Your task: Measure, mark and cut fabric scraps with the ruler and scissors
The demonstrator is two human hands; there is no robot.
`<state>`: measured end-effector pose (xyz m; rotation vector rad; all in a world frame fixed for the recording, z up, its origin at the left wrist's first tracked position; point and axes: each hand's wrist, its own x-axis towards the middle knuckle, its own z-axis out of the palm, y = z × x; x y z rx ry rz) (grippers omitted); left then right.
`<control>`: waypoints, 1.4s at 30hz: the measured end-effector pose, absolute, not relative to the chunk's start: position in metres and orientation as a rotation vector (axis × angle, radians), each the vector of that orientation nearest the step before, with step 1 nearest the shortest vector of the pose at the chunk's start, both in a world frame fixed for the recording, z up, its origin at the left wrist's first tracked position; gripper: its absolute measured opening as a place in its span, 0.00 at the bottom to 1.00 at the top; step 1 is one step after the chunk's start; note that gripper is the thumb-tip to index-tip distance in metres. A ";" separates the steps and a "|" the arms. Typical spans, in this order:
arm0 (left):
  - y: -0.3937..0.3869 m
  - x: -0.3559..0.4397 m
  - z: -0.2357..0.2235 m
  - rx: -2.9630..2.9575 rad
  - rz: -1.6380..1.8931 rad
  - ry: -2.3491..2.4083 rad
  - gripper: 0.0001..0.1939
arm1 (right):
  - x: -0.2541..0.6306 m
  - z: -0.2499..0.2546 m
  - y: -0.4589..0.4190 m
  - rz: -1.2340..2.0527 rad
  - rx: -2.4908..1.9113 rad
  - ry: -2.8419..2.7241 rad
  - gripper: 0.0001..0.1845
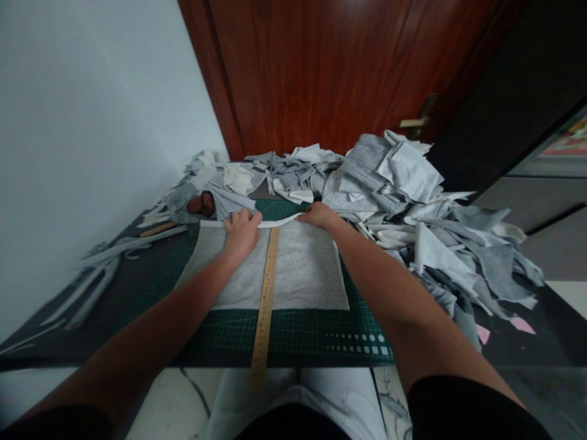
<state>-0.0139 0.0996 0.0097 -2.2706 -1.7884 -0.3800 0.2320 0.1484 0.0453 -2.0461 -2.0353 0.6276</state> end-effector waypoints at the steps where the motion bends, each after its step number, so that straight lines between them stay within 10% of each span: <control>1: 0.100 -0.014 0.010 -2.293 -0.347 -1.775 0.17 | 0.230 0.045 0.147 0.545 -2.098 -1.991 0.25; 42: 0.054 0.031 -0.006 -2.888 -0.289 -1.408 0.26 | 0.205 -0.016 0.057 0.047 -1.761 -2.291 0.31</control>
